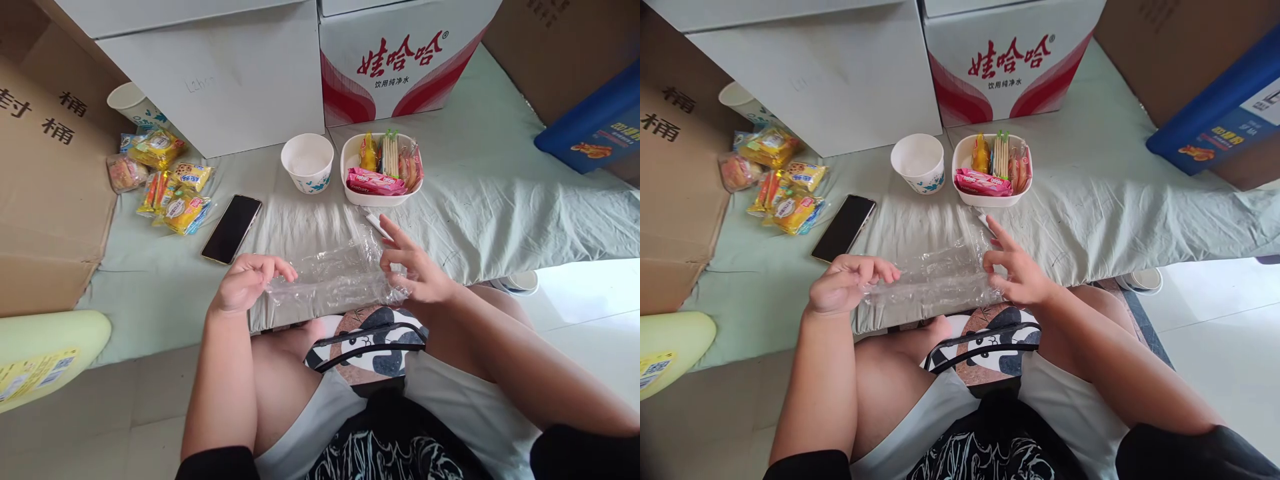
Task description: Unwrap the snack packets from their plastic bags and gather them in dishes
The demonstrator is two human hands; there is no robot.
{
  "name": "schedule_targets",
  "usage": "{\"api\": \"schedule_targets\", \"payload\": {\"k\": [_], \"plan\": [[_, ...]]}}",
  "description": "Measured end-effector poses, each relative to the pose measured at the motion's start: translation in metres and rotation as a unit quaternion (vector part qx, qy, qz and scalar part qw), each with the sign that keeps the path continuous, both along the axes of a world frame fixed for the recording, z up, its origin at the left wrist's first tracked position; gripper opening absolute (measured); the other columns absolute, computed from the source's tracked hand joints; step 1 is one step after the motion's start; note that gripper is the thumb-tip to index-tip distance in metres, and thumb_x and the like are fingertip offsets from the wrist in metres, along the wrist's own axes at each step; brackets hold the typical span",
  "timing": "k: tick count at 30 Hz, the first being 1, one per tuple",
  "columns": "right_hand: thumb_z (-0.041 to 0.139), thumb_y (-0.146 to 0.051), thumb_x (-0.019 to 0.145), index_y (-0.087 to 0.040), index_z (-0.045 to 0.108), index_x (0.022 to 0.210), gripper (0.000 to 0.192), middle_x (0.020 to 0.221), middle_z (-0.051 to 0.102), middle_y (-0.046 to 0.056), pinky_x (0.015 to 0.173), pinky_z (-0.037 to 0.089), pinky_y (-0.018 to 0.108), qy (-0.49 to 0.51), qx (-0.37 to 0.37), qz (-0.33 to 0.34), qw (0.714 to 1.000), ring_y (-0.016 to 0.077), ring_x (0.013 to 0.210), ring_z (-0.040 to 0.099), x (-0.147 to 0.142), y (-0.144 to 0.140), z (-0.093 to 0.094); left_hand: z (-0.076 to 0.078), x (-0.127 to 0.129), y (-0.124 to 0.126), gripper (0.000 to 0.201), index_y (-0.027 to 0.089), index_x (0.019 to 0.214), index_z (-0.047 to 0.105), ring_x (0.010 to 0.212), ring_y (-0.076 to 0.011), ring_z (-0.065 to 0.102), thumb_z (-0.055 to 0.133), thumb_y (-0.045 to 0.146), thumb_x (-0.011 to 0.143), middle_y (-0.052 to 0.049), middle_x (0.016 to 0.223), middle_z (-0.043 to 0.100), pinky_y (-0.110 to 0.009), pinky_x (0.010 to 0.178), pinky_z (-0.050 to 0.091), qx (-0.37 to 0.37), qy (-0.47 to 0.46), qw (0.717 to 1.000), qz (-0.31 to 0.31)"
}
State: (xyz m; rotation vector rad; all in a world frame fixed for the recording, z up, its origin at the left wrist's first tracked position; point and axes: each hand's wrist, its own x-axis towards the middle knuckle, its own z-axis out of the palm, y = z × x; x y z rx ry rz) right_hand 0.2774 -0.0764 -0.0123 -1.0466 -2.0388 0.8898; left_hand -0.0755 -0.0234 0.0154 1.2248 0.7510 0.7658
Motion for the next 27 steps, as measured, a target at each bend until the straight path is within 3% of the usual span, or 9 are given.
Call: {"api": "schedule_targets", "payload": {"k": [2,4,8,11,15,18,21,24,27], "plan": [[0.062,-0.028,0.090,-0.021,0.064,0.084,0.009,0.150,0.060,0.015,0.106,0.055,0.047,0.009,0.009,-0.037,0.999,0.0333,0.137,0.060,0.000,0.000,0.002,0.001,0.002,-0.001,0.019,0.020,0.046,0.058,0.101,-0.0342,0.074,0.065,0.026,0.063,-0.013,0.088,0.082,-0.050,0.099,0.052,-0.020,0.032,0.997,0.060],[0.063,-0.027,0.092,-0.023,0.066,0.096,0.007,0.115,0.076,0.011,0.092,0.060,0.039,0.028,0.002,-0.067,0.997,0.0243,0.106,0.074,-0.001,0.000,0.004,0.002,0.005,-0.002,0.017,0.020,0.045,0.056,0.121,-0.0376,0.068,0.061,0.022,0.061,-0.013,0.099,0.083,-0.053,0.112,0.043,-0.026,0.059,0.995,0.083],[0.069,-0.035,0.093,-0.022,0.071,0.101,0.015,0.095,0.078,0.006,0.081,0.059,0.032,0.071,-0.014,-0.064,0.995,0.0188,0.087,0.074,-0.008,-0.002,0.009,0.004,0.008,-0.003,0.016,0.021,0.045,0.053,0.131,-0.0413,0.062,0.059,0.022,0.060,-0.013,0.108,0.082,-0.058,0.120,0.030,-0.011,0.075,0.994,0.073],[0.062,-0.046,0.099,-0.020,0.075,0.086,0.032,0.090,0.079,0.008,0.076,0.058,0.032,0.096,-0.041,-0.055,0.993,0.0184,0.082,0.074,-0.011,-0.001,0.010,0.007,0.006,-0.004,0.019,0.021,0.047,0.054,0.132,-0.0420,0.062,0.063,0.024,0.063,-0.012,0.111,0.082,-0.059,0.121,0.030,0.010,0.081,0.995,0.058],[0.051,-0.063,0.101,-0.020,0.080,0.082,0.055,0.079,0.077,0.008,0.069,0.057,0.033,0.083,-0.120,-0.093,0.985,0.0197,0.073,0.072,-0.008,0.001,0.009,0.010,-0.004,-0.005,0.026,0.021,0.044,0.057,0.140,-0.0425,0.057,0.067,0.026,0.068,-0.011,0.110,0.082,-0.058,0.119,0.034,0.048,0.106,0.993,0.002],[0.053,-0.067,0.098,-0.020,0.075,0.065,0.061,0.102,0.079,0.013,0.084,0.060,0.040,0.080,-0.136,-0.095,0.983,0.0252,0.095,0.075,-0.004,0.002,0.006,0.010,-0.012,-0.004,0.028,0.022,0.044,0.063,0.141,-0.0420,0.056,0.067,0.028,0.071,-0.012,0.116,0.081,-0.059,0.123,0.031,0.065,0.127,0.989,-0.041],[0.055,-0.060,0.099,-0.019,0.065,0.051,0.064,0.133,0.068,0.015,0.096,0.058,0.046,0.028,-0.085,-0.100,0.991,0.0271,0.108,0.070,-0.002,0.003,0.001,0.008,-0.016,-0.002,0.029,0.021,0.047,0.068,0.142,-0.0424,0.055,0.069,0.032,0.073,-0.012,0.129,0.077,-0.060,0.123,0.031,0.056,0.170,0.981,-0.073],[0.060,-0.050,0.098,-0.019,0.076,0.065,0.048,0.154,0.050,0.014,0.105,0.055,0.052,-0.055,0.000,-0.110,0.992,0.0331,0.126,0.061,-0.003,0.002,-0.003,0.008,-0.016,0.000,0.029,0.021,0.049,0.069,0.144,-0.0425,0.053,0.069,0.035,0.074,-0.012,0.138,0.072,-0.060,0.120,0.035,0.040,0.208,0.970,-0.118],[0.063,-0.042,0.097,-0.021,0.084,0.080,0.033,0.168,0.037,0.010,0.117,0.043,0.061,-0.115,0.064,-0.065,0.989,0.0424,0.150,0.040,-0.008,0.001,-0.006,0.011,-0.013,0.001,0.030,0.021,0.047,0.065,0.145,-0.0411,0.052,0.067,0.034,0.074,-0.011,0.141,0.071,-0.058,0.126,0.028,0.050,0.226,0.959,-0.166]]}}
